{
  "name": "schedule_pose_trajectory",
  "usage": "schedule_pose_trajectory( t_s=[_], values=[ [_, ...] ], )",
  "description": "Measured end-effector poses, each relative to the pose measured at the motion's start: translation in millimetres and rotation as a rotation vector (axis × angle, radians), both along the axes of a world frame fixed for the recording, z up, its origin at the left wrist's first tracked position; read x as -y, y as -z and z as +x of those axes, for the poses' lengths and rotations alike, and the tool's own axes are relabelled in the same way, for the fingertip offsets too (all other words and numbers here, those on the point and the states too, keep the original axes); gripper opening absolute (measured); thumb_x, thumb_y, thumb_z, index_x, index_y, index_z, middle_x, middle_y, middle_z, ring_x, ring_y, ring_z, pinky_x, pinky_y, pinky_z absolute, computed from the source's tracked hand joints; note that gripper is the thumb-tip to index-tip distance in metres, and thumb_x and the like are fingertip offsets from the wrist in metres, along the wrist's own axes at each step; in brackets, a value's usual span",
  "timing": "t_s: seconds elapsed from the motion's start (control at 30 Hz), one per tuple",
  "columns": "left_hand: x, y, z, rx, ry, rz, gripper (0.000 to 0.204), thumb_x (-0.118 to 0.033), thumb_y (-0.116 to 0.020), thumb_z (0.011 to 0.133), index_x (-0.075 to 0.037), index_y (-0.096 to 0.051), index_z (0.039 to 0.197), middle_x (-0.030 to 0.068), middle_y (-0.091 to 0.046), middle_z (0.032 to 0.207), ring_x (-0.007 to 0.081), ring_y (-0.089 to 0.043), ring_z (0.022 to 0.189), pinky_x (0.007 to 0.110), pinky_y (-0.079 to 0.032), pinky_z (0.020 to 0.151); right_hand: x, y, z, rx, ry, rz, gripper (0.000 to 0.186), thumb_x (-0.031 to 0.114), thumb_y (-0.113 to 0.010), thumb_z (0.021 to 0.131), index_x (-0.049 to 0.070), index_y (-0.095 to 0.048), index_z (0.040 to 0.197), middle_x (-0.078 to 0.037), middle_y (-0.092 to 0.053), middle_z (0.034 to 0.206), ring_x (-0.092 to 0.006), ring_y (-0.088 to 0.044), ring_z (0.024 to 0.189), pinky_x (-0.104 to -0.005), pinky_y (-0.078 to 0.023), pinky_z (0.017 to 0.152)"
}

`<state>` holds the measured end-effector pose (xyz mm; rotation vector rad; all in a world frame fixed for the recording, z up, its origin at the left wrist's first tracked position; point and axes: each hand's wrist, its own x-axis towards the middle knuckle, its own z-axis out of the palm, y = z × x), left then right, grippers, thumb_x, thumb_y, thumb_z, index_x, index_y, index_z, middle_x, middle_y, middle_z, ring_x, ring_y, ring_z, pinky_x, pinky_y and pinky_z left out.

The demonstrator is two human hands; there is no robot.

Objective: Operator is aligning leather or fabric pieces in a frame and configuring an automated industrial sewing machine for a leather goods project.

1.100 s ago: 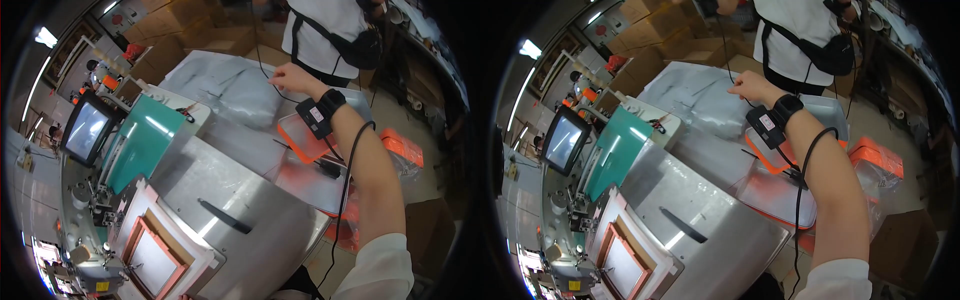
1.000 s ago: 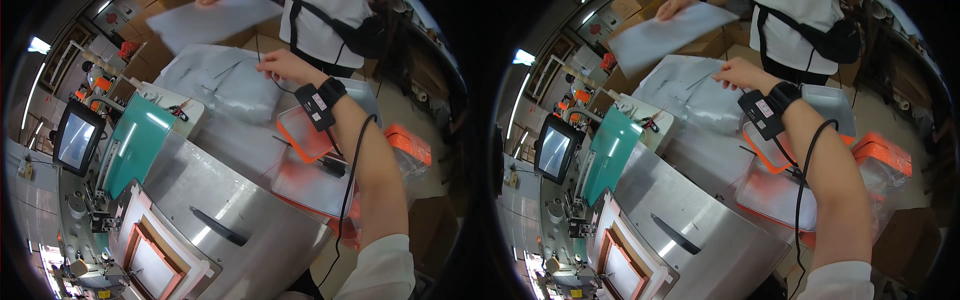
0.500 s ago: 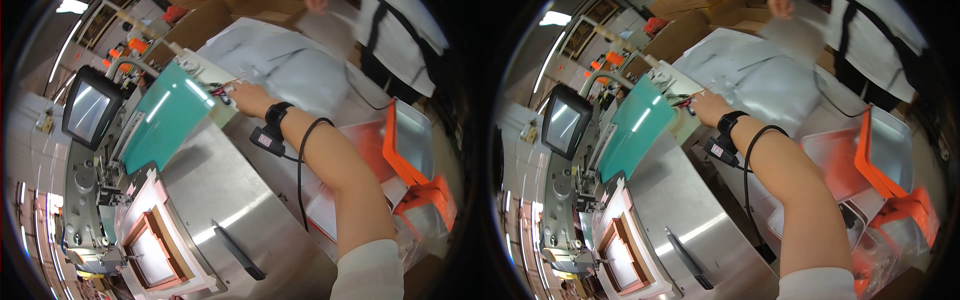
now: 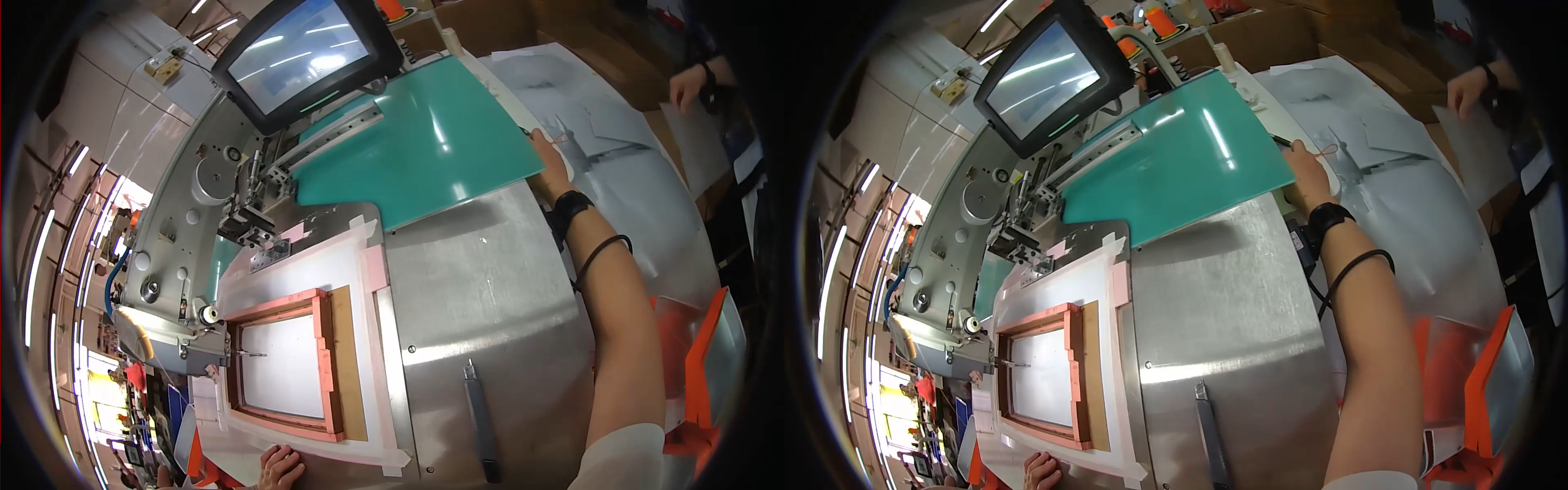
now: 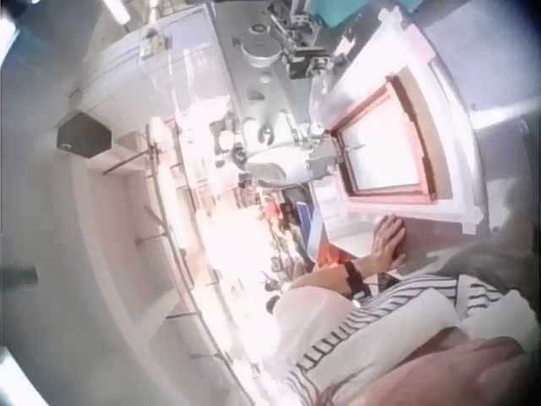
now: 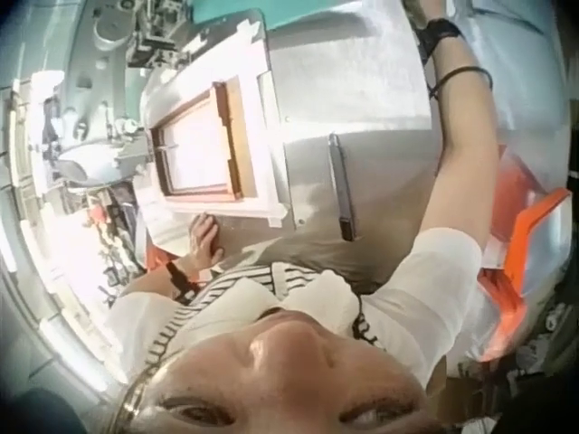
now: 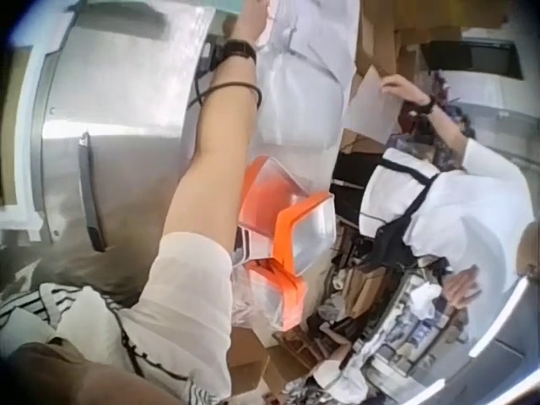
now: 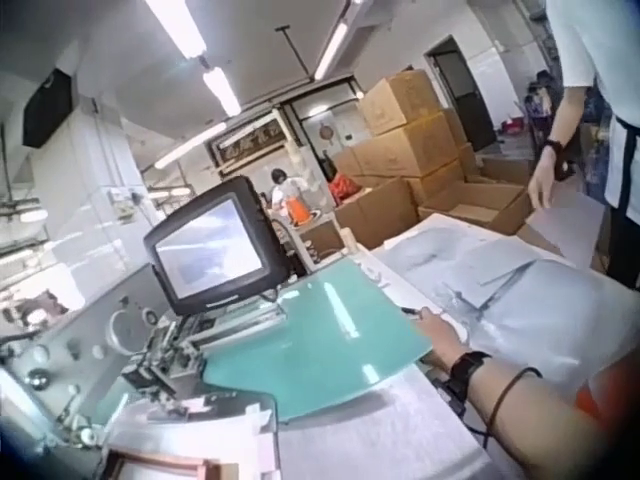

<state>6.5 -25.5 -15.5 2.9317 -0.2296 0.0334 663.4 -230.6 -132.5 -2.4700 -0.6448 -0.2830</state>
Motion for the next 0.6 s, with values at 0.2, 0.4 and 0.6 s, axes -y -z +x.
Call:
schedule_pose_trajectory(
  t_s=[0.2, 0.4, 0.6],
  values=[
    [0.7, -4.3, -4.4, -0.054, -0.053, -0.024, 0.062, -0.031, -0.06, 0.083, 0.002, -0.045, 0.133, 0.0225, -0.041, 0.138, 0.0447, -0.037, 0.13, 0.059, -0.029, 0.106, 22.2, 11.0, 6.1, 0.05, 0.071, 0.354, 0.019, 0.016, -0.067, 0.078, -0.001, -0.061, 0.083, -0.017, -0.062, 0.072, -0.0331, -0.064, 0.07, -0.0389, -0.051, 0.063],
    [2.8, -5.7, -1.3, -0.066, -0.048, -0.094, 0.064, -0.028, -0.066, 0.08, 0.0, -0.044, 0.134, 0.022, -0.04, 0.14, 0.0424, -0.034, 0.133, 0.056, -0.027, 0.108, 103.3, -7.2, -35.0, -0.676, 0.045, 1.099, 0.015, 0.016, -0.06, 0.088, 0.002, -0.059, 0.088, -0.005, -0.063, 0.076, -0.0124, -0.06, 0.057, -0.0228, -0.05, 0.051],
    [1.4, -11.6, 2.5, -0.091, -0.061, -0.066, 0.062, -0.041, -0.059, 0.088, -0.008, -0.043, 0.138, 0.0121, -0.037, 0.146, 0.0261, -0.032, 0.137, 0.045, -0.023, 0.11, 168.0, -92.7, -158.2, -0.684, -0.093, 1.149, 0.03, 0.006, -0.046, 0.087, 0.003, -0.049, 0.116, -0.005, -0.058, 0.086, -0.0118, -0.053, 0.063, -0.0234, -0.044, 0.056]
  ],
)
